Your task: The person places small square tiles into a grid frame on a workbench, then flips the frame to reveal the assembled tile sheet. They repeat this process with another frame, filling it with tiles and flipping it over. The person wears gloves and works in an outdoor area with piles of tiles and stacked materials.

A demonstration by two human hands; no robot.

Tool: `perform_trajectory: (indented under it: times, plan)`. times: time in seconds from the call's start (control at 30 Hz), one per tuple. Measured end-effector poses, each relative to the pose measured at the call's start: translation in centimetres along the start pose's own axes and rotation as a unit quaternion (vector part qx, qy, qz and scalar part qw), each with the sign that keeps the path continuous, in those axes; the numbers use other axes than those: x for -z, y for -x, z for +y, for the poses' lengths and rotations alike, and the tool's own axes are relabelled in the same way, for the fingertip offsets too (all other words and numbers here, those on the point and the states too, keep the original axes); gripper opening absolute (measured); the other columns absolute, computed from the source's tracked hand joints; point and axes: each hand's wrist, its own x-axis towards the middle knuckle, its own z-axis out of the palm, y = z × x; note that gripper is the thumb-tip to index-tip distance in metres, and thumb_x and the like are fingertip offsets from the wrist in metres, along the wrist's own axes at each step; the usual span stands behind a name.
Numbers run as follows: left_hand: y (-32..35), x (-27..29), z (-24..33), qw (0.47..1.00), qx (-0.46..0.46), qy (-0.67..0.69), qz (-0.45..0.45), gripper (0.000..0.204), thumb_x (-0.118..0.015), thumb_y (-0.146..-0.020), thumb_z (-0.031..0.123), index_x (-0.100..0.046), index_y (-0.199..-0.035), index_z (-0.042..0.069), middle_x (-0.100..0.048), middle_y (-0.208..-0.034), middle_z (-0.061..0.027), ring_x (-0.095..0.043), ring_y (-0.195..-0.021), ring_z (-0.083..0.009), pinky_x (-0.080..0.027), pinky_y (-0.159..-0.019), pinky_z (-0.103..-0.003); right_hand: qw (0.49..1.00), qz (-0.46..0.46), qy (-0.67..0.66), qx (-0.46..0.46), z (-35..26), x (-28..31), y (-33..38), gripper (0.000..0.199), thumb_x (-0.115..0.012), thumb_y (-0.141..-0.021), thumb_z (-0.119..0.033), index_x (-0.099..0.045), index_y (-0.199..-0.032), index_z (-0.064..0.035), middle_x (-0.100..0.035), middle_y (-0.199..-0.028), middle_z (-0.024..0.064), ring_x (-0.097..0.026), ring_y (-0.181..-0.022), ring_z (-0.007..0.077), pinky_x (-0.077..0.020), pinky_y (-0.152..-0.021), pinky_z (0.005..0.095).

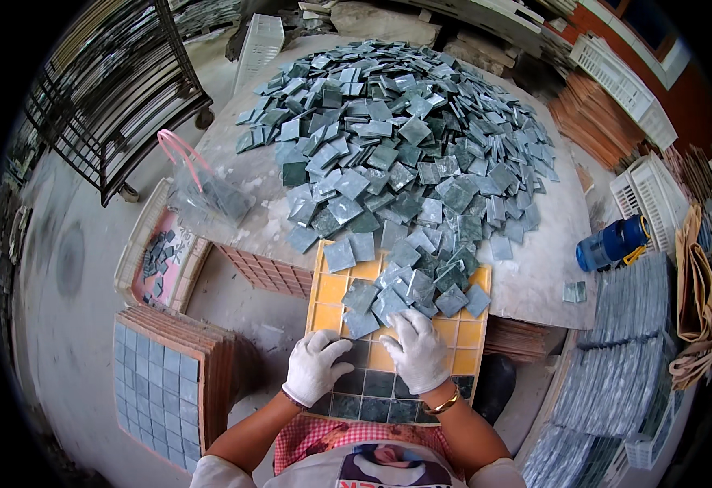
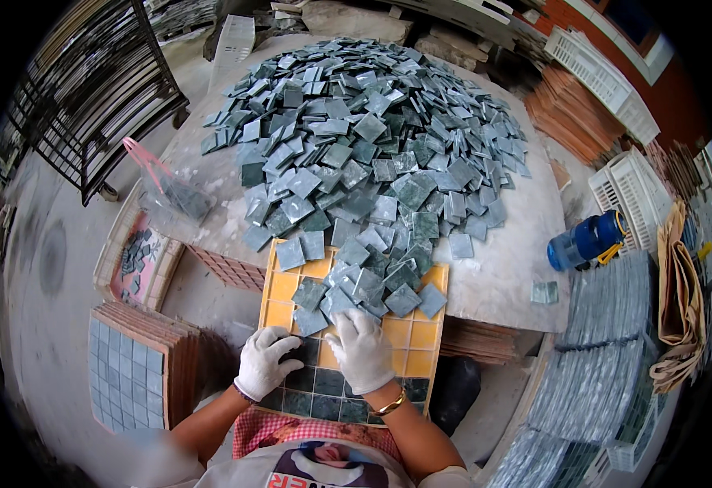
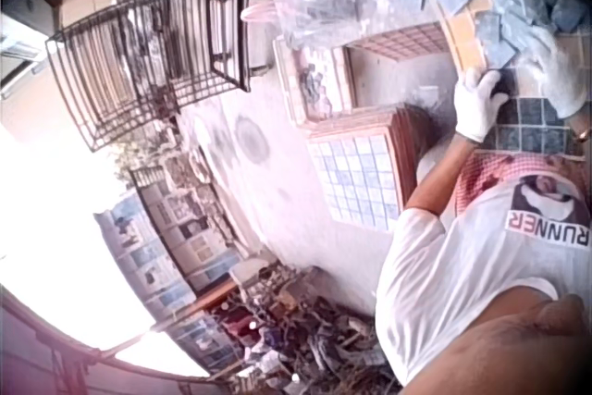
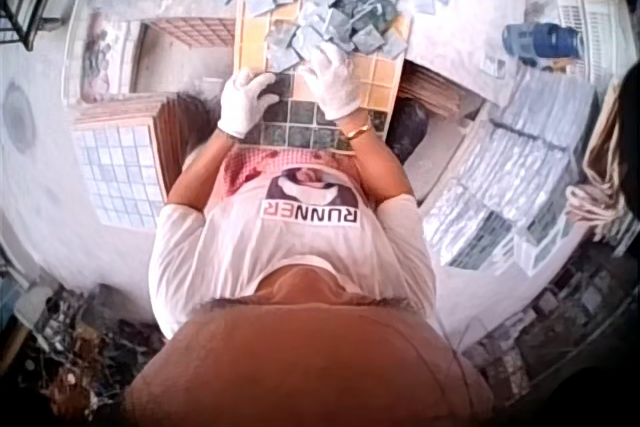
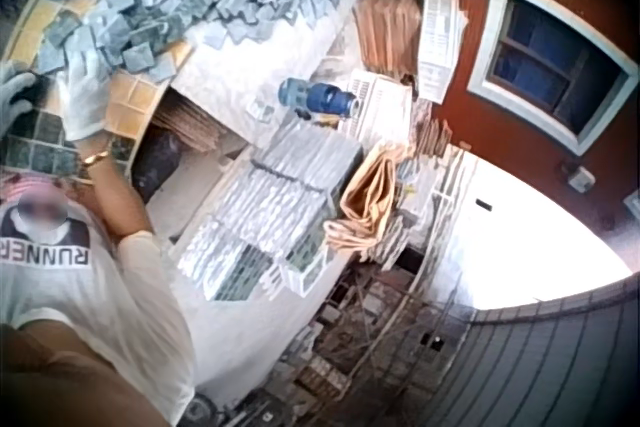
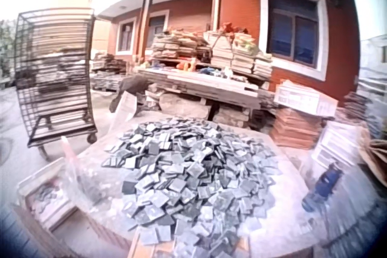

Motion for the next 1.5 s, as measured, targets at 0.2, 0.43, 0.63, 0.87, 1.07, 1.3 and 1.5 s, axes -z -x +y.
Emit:
perform_trajectory:
  times: [0.2, 0.43, 0.63, 0.87, 1.07, 1.3, 1.5]
  plan:
    - [-1.7, 1.2, 0.1, 0.998, 0.039, 0.009, -0.057, 0.044, -0.077, -0.064, 0.026, -0.06, -0.102, 0.012, -0.056, -0.1, -0.0082, -0.056, -0.092, -0.0314, -0.047, -0.078, -0.041, 0.989, -0.04, 0.135, -0.054, 0.9, -0.7, -2.1, 0.062, -0.077, -0.068, -0.029, -0.052, -0.119, -0.0033, -0.053, -0.11, 0.0126, -0.057, -0.097, 0.0279, -0.0484, -0.081, 0.0373]
    - [-4.0, -1.6, 1.2, 0.993, 0.064, -0.095, 0.031, 0.063, -0.077, -0.066, 0.027, -0.047, -0.117, 0.007, -0.055, -0.107, -0.0126, -0.055, -0.096, -0.0333, -0.047, -0.08, -0.042, 0.994, -0.004, -0.084, -0.066, 2.2, 2.2, -0.2, 0.036, -0.066, -0.078, -0.018, -0.059, -0.11, -0.0015, -0.061, -0.098, 0.0151, -0.062, -0.085, 0.0315, -0.05, -0.075, 0.0393]
    - [-3.5, -1.8, -0.5, 0.996, -0.022, -0.081, 0.041, 0.04, -0.066, -0.078, 0.016, -0.05, -0.113, 0.007, -0.061, -0.092, -0.0118, -0.061, -0.082, -0.0302, -0.05, -0.067, -0.041, 0.952, -0.075, -0.252, -0.159, 5.5, 3.7, 4.2, 0.026, -0.059, -0.086, -0.008, -0.06, -0.111, -0.0008, -0.067, -0.097, 0.0133, -0.065, -0.081, 0.0184, -0.0501, -0.071, 0.0302]
    - [-4.3, 0.6, 3.2, 0.969, 0.06, 0.216, -0.099, 0.023, -0.057, -0.086, 0.011, -0.058, -0.107, 0.001, -0.064, -0.089, -0.0208, -0.063, -0.078, -0.036, -0.05, -0.07, -0.037, 0.923, -0.105, -0.288, -0.232, 5.7, 3.3, 4.8, 0.021, -0.061, -0.084, -0.01, -0.062, -0.104, -0.0017, -0.066, -0.099, 0.0152, -0.064, -0.092, 0.0296, -0.0498, -0.079, 0.0335]
    - [-4.1, -1.4, 2.8, 0.984, 0.034, 0.101, -0.143, 0.033, -0.065, -0.079, 0.012, -0.059, -0.11, 0.004, -0.056, -0.102, -0.0176, -0.059, -0.086, -0.037, -0.049, -0.076, -0.041, 0.977, -0.062, -0.168, -0.116, 5.5, 2.1, 5.0, 0.026, -0.069, -0.077, -0.01, -0.062, -0.1, -0.0018, -0.059, -0.093, 0.0119, -0.061, -0.084, 0.0298, -0.0499, -0.073, 0.0345]
    - [-2.9, -2.1, 3.7, 0.987, -0.035, -0.074, -0.14, 0.057, -0.073, -0.071, 0.028, -0.052, -0.119, 0.005, -0.05, -0.113, -0.0119, -0.058, -0.094, -0.0307, -0.05, -0.077, -0.041, 0.99, -0.1, -0.07, -0.071, 4.2, 2.1, 5.6, 0.037, -0.075, -0.07, -0.019, -0.062, -0.102, -0.0053, -0.056, -0.105, 0.0117, -0.059, -0.093, 0.029, -0.0488, -0.08, 0.0366]
    - [-3.7, -1.6, 3.4, 0.973, -0.096, -0.093, -0.188, 0.057, -0.074, -0.069, 0.026, -0.053, -0.118, 0.004, -0.048, -0.107, -0.0117, -0.058, -0.09, -0.0304, -0.05, -0.074, -0.04, 0.99, -0.132, -0.037, 0.022, 4.5, 2.1, 5.9, 0.034, -0.073, -0.072, -0.019, -0.062, -0.103, -0.0093, -0.055, -0.109, 0.0102, -0.057, -0.096, 0.0285, -0.0474, -0.082, 0.038]
